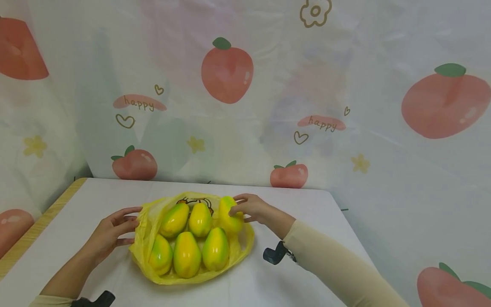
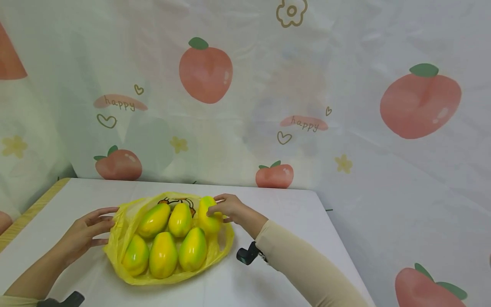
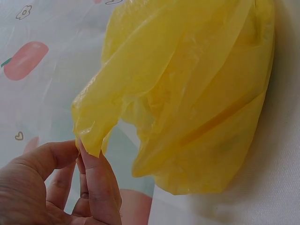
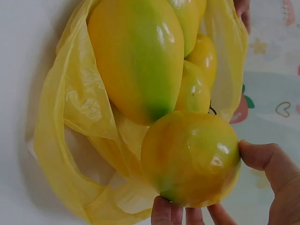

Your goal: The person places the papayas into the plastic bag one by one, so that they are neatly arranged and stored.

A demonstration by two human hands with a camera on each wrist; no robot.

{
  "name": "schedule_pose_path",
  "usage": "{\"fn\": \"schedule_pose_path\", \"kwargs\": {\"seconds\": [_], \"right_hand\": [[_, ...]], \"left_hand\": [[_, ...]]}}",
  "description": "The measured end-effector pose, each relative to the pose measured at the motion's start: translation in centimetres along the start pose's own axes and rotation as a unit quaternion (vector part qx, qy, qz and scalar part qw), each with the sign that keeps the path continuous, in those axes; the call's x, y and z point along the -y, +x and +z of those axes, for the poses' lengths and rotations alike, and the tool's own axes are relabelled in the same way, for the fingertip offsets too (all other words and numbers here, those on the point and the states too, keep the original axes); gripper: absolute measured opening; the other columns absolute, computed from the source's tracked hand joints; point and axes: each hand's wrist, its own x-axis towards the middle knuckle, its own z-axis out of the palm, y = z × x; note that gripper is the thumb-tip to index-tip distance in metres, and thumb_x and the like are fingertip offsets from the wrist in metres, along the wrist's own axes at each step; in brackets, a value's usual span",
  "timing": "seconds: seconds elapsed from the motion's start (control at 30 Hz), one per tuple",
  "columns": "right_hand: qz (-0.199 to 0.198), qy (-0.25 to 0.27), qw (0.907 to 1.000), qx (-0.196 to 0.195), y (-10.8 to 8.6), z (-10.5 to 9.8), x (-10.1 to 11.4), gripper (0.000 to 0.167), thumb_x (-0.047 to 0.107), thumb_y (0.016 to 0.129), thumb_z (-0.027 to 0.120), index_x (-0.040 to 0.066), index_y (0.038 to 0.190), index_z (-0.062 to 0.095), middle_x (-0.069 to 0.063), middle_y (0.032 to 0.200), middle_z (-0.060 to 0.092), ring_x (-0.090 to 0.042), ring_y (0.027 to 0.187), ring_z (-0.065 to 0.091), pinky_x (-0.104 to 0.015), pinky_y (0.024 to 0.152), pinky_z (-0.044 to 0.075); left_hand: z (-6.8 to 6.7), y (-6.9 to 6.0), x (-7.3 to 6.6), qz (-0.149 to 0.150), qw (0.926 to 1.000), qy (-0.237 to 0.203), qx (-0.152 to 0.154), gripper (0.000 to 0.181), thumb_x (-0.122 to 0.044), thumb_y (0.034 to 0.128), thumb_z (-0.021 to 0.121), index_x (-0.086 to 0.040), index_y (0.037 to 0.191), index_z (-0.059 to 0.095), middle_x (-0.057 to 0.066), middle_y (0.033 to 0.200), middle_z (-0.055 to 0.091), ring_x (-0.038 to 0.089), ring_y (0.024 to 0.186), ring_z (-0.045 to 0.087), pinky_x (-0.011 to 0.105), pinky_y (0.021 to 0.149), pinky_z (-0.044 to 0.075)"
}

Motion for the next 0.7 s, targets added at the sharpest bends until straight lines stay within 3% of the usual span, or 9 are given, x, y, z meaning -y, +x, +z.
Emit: {"fn": "schedule_pose_path", "kwargs": {"seconds": [0.23,0.43,0.7], "right_hand": [[0.022,-0.002,0.9998,-0.004,0.8,0.8,0.3,0.063,0.012,0.077,0.08,0.01,0.135,0.055,-0.018,0.134,0.053,-0.035,0.116,0.055,-0.051,0.1,0.05],[0.014,-0.024,0.9996,0.004,1.4,1.1,0.6,0.062,0.013,0.077,0.08,0.011,0.135,0.057,-0.016,0.133,0.055,-0.035,0.117,0.054,-0.051,0.101,0.05],[0.011,-0.015,0.9995,0.026,2.0,1.6,0.7,0.06,0.013,0.078,0.08,0.009,0.134,0.058,-0.018,0.137,0.05,-0.036,0.12,0.052,-0.052,0.103,0.047]], "left_hand": [[-0.2,0.0,0.1,0.006,1.0,-0.005,0.001,0.034,-0.027,0.0984,0.061,-0.033,0.131,0.057,-0.011,0.107,0.06,0.006,0.092,0.065,0.031,0.078,0.061],[-0.2,0.0,0.1,0.008,1.0,-0.005,-0.001,0.033,-0.027,0.0985,0.061,-0.035,0.131,0.057,-0.011,0.107,0.059,0.006,0.093,0.064,0.032,0.078,0.061],[-0.2,0.0,0.1,0.013,0.9999,-0.005,0.003,0.033,-0.026,0.0987,0.06,-0.034,0.131,0.057,-0.011,0.106,0.06,0.006,0.092,0.065,0.031,0.077,0.061]]}}
